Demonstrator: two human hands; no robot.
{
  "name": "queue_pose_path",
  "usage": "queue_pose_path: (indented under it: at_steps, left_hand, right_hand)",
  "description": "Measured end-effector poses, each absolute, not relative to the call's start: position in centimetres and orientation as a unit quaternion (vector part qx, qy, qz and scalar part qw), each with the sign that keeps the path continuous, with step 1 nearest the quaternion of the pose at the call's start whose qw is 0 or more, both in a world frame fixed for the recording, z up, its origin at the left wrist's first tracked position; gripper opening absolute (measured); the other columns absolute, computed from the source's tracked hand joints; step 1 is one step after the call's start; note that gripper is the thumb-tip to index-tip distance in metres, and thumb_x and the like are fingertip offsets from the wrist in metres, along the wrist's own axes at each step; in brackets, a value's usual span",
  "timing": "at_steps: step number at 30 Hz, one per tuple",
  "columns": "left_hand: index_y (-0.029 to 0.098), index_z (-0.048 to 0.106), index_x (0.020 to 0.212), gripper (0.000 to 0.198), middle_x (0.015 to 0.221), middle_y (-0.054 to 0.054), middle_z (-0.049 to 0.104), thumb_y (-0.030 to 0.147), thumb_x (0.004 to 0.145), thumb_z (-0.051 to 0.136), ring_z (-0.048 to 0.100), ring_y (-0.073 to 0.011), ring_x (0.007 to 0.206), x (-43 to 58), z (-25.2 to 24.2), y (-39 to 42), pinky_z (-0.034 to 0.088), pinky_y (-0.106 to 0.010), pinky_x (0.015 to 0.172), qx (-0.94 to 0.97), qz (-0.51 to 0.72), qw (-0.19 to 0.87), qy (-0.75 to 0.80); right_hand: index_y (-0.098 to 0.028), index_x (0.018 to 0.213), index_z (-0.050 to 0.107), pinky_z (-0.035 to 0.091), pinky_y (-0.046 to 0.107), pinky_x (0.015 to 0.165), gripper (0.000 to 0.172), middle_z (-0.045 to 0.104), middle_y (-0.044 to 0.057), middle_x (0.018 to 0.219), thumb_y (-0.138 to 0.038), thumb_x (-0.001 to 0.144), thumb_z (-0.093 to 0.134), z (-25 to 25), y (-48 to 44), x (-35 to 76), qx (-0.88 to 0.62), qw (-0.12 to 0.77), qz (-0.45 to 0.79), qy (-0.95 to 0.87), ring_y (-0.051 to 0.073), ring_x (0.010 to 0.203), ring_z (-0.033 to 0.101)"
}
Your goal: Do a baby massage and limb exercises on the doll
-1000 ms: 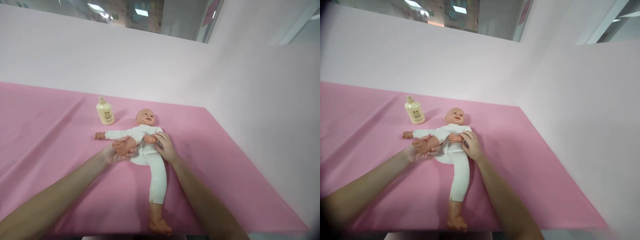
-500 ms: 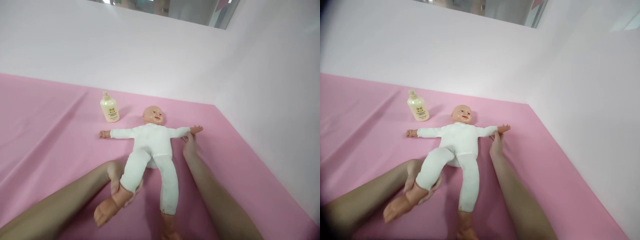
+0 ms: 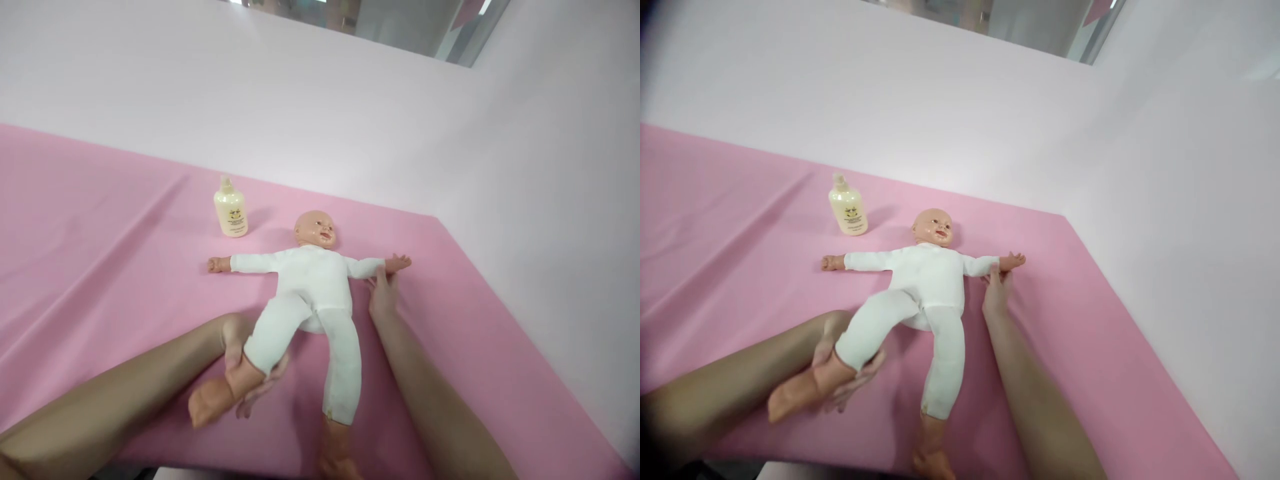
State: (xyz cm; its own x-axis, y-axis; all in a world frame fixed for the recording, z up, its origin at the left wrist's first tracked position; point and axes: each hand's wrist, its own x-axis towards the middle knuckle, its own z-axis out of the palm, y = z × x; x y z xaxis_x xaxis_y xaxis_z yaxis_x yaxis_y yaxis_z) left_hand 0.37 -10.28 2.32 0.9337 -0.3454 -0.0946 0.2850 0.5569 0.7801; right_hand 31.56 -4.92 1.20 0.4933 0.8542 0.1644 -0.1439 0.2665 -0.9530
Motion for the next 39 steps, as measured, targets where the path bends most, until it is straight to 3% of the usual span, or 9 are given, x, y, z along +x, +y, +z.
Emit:
queue_pose_path:
  at_steps: [4, 8, 12, 15, 19, 23, 28, 34, 39]
  left_hand:
    - [0.024, 0.053, 0.083, 0.070, 0.060, 0.000, 0.052, 0.074, 0.046, 0.086, 0.059, -0.0208, 0.042, -0.8, 0.4, -9.0, 0.056, -0.041, 0.049, 0.370, 0.021, 0.929, -0.008]
    - [0.021, 0.049, 0.093, 0.060, 0.070, 0.004, 0.051, 0.070, 0.067, 0.072, 0.050, -0.0104, 0.040, -0.2, 0.3, -8.4, 0.052, -0.032, 0.049, 0.388, 0.184, 0.902, 0.046]
    - [0.018, 0.053, 0.097, 0.051, 0.075, 0.003, 0.054, 0.064, 0.078, 0.064, 0.045, -0.0083, 0.042, 1.2, 0.3, -8.9, 0.052, -0.033, 0.058, 0.399, 0.246, 0.876, 0.115]
    - [0.017, 0.057, 0.089, 0.049, 0.070, 0.001, 0.054, 0.065, 0.080, 0.062, 0.046, -0.0108, 0.045, 1.5, 0.0, -9.2, 0.051, -0.036, 0.065, 0.412, 0.236, 0.865, 0.160]
    - [0.017, 0.058, 0.081, 0.050, 0.065, 0.000, 0.051, 0.067, 0.081, 0.059, 0.046, -0.0131, 0.049, 1.6, -0.2, -9.5, 0.049, -0.039, 0.069, 0.418, 0.231, 0.861, 0.172]
    - [0.018, 0.059, 0.087, 0.049, 0.073, 0.000, 0.054, 0.067, 0.079, 0.063, 0.047, -0.0131, 0.053, 1.5, 0.4, -10.0, 0.048, -0.037, 0.066, 0.423, 0.250, 0.854, 0.172]
    - [0.019, 0.061, 0.093, 0.063, 0.075, -0.001, 0.057, 0.074, 0.064, 0.073, 0.056, -0.0190, 0.062, 0.8, 1.8, -10.5, 0.047, -0.038, 0.066, 0.477, 0.163, 0.849, 0.161]
    - [0.023, 0.068, 0.101, 0.058, 0.090, -0.007, 0.069, 0.050, 0.056, 0.092, 0.064, -0.0269, 0.083, 0.9, 3.8, -11.1, 0.052, -0.042, 0.075, 0.575, -0.005, 0.812, 0.101]
    - [0.024, 0.070, 0.093, 0.052, 0.086, -0.007, 0.071, 0.040, 0.051, 0.097, 0.068, -0.0298, 0.081, 1.3, 4.3, -11.5, 0.055, -0.045, 0.071, 0.581, -0.073, 0.810, 0.041]
  right_hand:
    - [-0.022, 0.135, 0.051, 0.053, 0.049, 0.104, 0.063, 0.057, 0.016, 0.143, -0.050, 0.082, 0.072, 1.7, -6.0, 30.0, -0.494, 0.683, 0.275, -0.462, 0.029, 0.128, 0.060]
    - [-0.024, 0.131, 0.058, 0.050, 0.051, 0.109, 0.050, 0.065, 0.012, 0.133, -0.043, 0.086, 0.071, 1.5, -7.4, 28.6, -0.479, 0.621, 0.221, -0.579, 0.029, 0.123, 0.063]
    - [-0.029, 0.125, 0.068, 0.046, 0.053, 0.113, 0.034, 0.070, 0.008, 0.126, -0.032, 0.092, 0.065, 1.8, -8.5, 27.9, -0.426, 0.500, 0.121, -0.744, 0.029, 0.125, 0.062]
    - [-0.033, 0.126, 0.070, 0.045, 0.054, 0.114, 0.032, 0.071, 0.006, 0.127, -0.029, 0.095, 0.062, 2.2, -8.7, 27.8, -0.404, 0.445, 0.073, -0.796, 0.029, 0.128, 0.060]
    - [-0.033, 0.125, 0.070, 0.047, 0.054, 0.113, 0.032, 0.071, 0.007, 0.125, -0.031, 0.095, 0.062, 2.1, -8.6, 27.7, -0.414, 0.449, 0.070, -0.789, 0.029, 0.126, 0.061]
    - [-0.030, 0.125, 0.068, 0.048, 0.051, 0.112, 0.035, 0.070, 0.008, 0.126, -0.034, 0.091, 0.067, 1.8, -8.6, 27.8, -0.441, 0.506, 0.121, -0.731, 0.028, 0.123, 0.062]
    - [-0.024, 0.131, 0.059, 0.048, 0.048, 0.112, 0.047, 0.064, 0.010, 0.135, -0.040, 0.088, 0.069, 1.6, -7.5, 28.6, -0.469, 0.612, 0.238, -0.590, 0.028, 0.125, 0.061]
    - [-0.026, 0.141, 0.047, 0.051, 0.049, 0.109, 0.060, 0.053, 0.013, 0.149, -0.052, 0.088, 0.061, 0.6, -5.4, 30.5, -0.506, 0.693, 0.310, -0.409, 0.027, 0.134, 0.057]
    - [-0.032, 0.141, 0.045, 0.053, 0.049, 0.108, 0.056, 0.061, 0.008, 0.140, -0.054, 0.091, 0.057, -1.0, -4.1, 32.3, -0.483, 0.718, 0.411, -0.287, 0.023, 0.129, 0.063]
